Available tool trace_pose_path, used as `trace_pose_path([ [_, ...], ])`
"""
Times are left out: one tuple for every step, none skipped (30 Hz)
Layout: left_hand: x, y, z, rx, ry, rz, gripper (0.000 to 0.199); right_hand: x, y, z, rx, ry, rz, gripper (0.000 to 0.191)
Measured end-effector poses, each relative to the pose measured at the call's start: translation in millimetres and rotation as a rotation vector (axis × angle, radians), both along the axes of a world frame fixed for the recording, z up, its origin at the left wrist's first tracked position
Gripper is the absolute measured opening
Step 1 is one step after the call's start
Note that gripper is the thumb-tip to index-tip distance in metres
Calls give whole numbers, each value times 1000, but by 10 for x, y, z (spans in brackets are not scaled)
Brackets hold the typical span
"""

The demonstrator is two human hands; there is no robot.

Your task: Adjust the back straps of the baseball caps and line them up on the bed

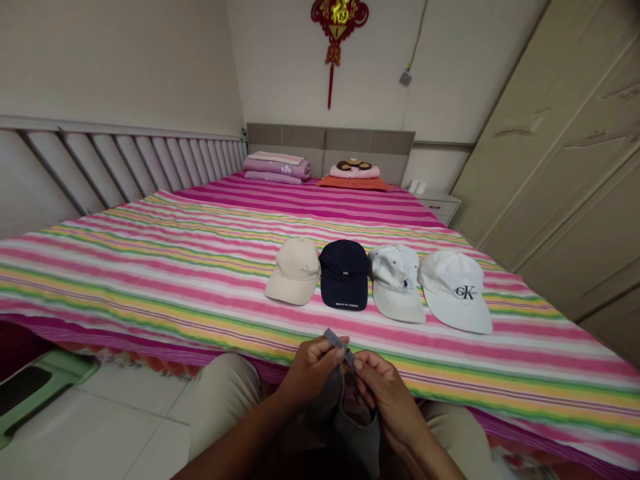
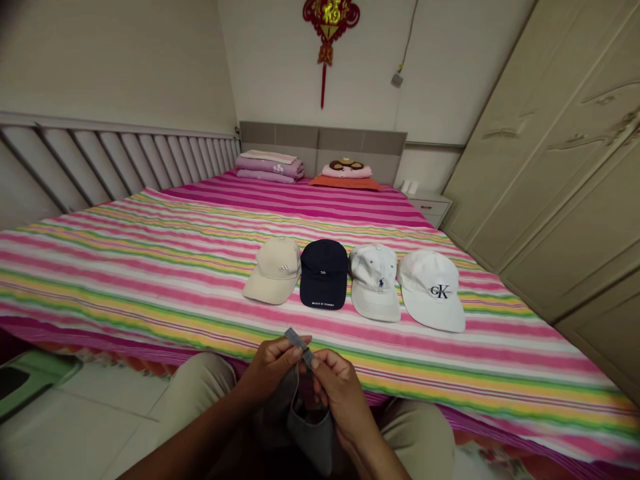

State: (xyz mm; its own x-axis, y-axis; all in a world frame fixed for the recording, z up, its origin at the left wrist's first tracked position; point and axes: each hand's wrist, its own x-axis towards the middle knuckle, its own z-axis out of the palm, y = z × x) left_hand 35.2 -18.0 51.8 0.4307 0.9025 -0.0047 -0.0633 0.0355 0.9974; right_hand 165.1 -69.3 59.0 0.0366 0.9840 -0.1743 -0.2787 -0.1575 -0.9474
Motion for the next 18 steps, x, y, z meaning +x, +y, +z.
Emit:
trace_pose_path([
  [-1,-3,-5,-31,-25,4,39,1,4,4,-4,-14,-8,25],
  [-4,-5,-13,-61,-53,1,40,1,5,10,-7,-18,-18,25],
  [-7,-7,-22,-90,-87,-14,40,-2,3,17,-9,-14,-30,25],
  [-11,-9,-30,-111,-125,-37,39,-6,-2,24,-10,-2,-42,25],
  [-15,-11,-35,-127,-166,-61,36,-11,-9,30,-10,15,-52,25],
  [-17,-13,-36,-143,-206,-78,34,-15,-17,35,-9,32,-59,25],
  [-18,-16,-33,-164,-240,-87,33,-20,-24,37,-8,47,-63,25],
  [-16,-19,-25,-191,-269,-90,32,-24,-30,37,-9,58,-63,24],
  [-12,-22,-15,-221,-290,-90,31,-27,-32,36,-10,63,-64,24],
  [-6,-25,-4,-249,-306,-87,30,-30,-33,35,-9,62,-62,24],
  [1,-27,5,-273,-315,-89,30,-32,-31,33,-6,58,-63,24],
  [9,-29,11,-288,-319,-95,30,-34,-27,32,-4,52,-61,25],
  [16,-29,13,-290,-319,-103,30,-35,-23,31,-3,47,-59,26],
  [21,-27,13,-281,-315,-112,29,-34,-18,31,-1,42,-55,27],
  [24,-23,10,-263,-307,-116,29,-32,-14,30,0,39,-52,28],
  [24,-17,7,-234,-295,-118,28,-27,-11,28,-2,34,-47,29],
  [21,-10,5,-201,-284,-117,26,-21,-8,25,-5,27,-42,30],
  [14,-2,5,-172,-273,-119,25,-12,-6,20,-5,17,-33,31],
])
